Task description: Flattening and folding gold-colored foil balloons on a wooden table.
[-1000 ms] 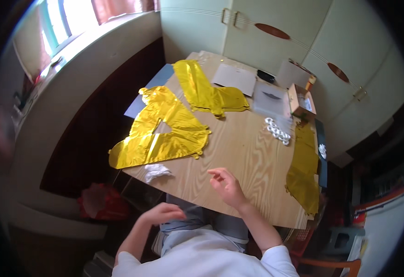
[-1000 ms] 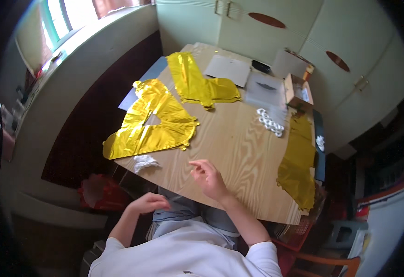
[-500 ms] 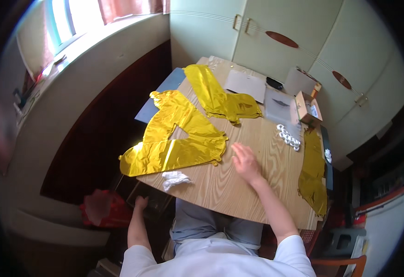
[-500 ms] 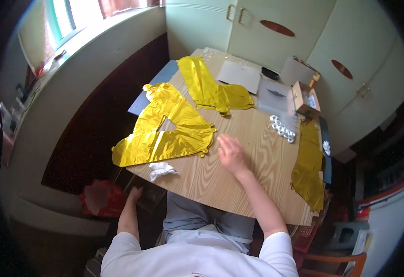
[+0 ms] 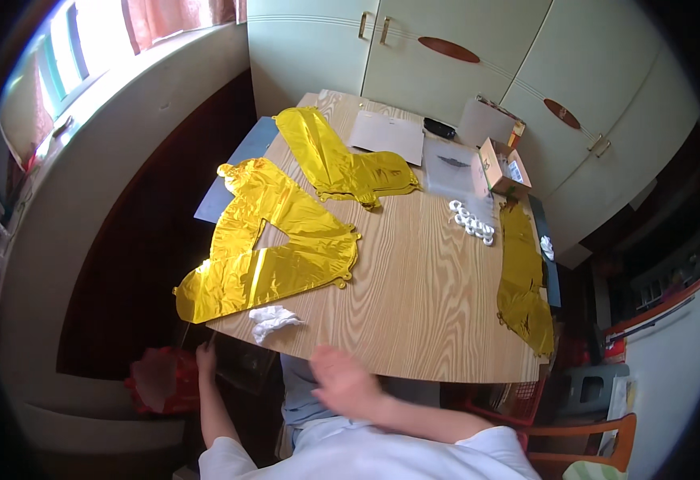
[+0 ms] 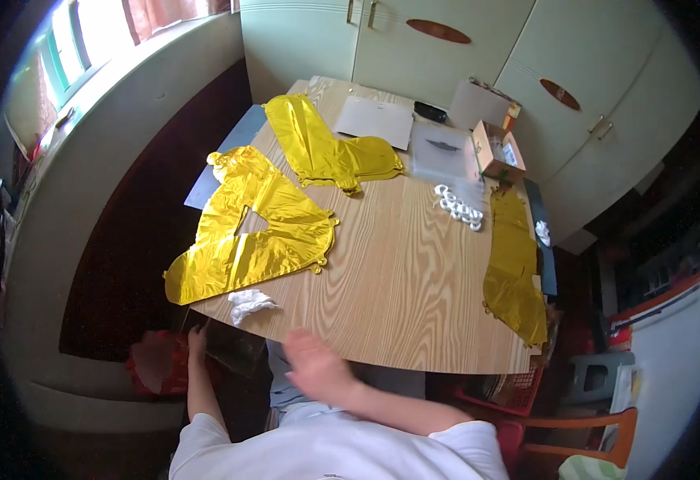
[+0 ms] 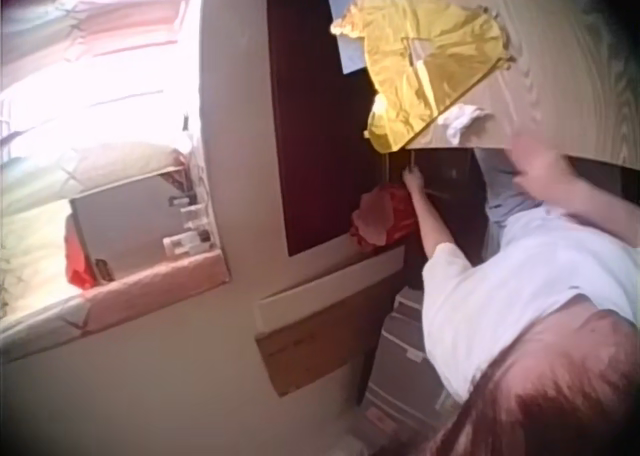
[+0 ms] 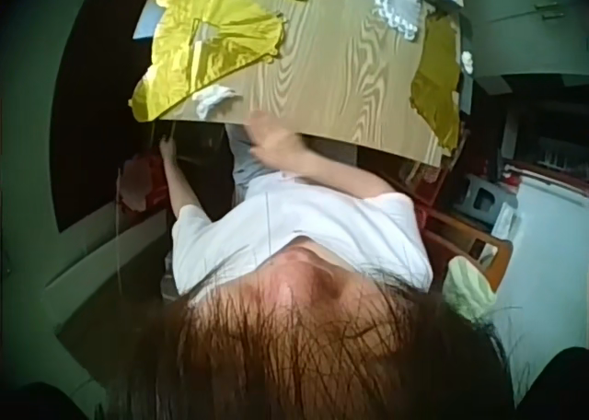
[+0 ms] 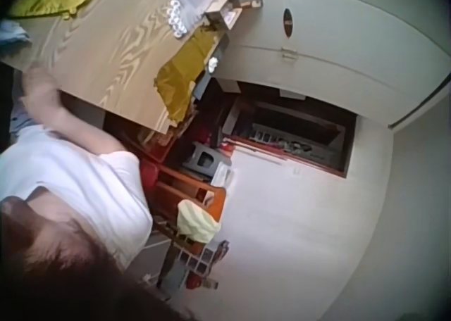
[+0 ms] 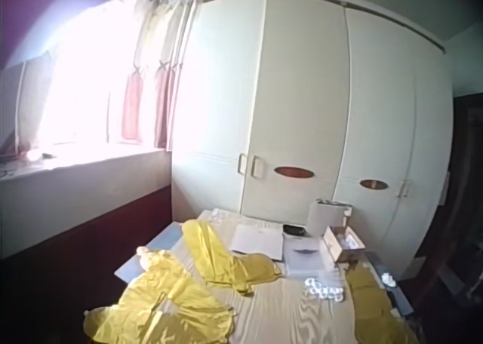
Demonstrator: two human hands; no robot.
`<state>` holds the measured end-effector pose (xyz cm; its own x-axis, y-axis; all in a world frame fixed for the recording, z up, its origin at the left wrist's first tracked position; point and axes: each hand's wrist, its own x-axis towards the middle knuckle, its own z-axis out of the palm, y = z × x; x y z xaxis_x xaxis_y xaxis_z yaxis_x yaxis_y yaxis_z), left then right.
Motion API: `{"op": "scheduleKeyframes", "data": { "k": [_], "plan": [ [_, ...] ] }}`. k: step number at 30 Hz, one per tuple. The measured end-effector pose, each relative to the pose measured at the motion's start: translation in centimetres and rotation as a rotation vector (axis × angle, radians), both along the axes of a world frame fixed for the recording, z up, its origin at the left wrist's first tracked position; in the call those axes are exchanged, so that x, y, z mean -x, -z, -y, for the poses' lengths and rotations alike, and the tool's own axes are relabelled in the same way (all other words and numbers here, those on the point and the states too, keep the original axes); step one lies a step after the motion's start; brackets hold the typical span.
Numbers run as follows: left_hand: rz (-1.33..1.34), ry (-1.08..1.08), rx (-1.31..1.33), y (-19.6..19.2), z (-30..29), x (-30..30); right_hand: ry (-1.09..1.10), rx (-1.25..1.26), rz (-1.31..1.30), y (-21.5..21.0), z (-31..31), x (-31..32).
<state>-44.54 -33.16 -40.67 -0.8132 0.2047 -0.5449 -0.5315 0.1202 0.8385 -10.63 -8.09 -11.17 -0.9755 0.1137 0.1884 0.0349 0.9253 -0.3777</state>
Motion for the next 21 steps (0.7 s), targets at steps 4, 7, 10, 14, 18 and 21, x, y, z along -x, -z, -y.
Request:
{"op": "scheduleKeyframes", "data": {
  "k": [4,7,10,14,18,21],
  "plan": [
    [0.078,-0.006,-0.092,-0.1,-0.6,-2.5,-0.179,0.019,-0.147,3.2,5.1,7.6],
    [-0.578,0.193,0.44,0.9,9.2,-1.9,-0.416,0.225,-0.286,0.4,8.3,9.3],
    [-0.644,0.375,0.812,-7.9,1.2,-4.4,-0.297,-0.028,-0.39,-1.4,1.4,9.4],
    [-0.936,-0.14,0.623,-18.4,1.8,-5.3,-0.236,-0.171,-0.197,-4.2,-10.3,11.3],
    [-1.377,0.05,0.266,-29.4,-7.5,-7.1,-0.256,-0.364,-0.011,-2.5,-18.4,11.8],
    [-1.388,0.549,0.243,-33.4,-14.2,-7.8,-0.334,-0.381,0.1,-2.2,-19.5,12.4]
  ]
}}
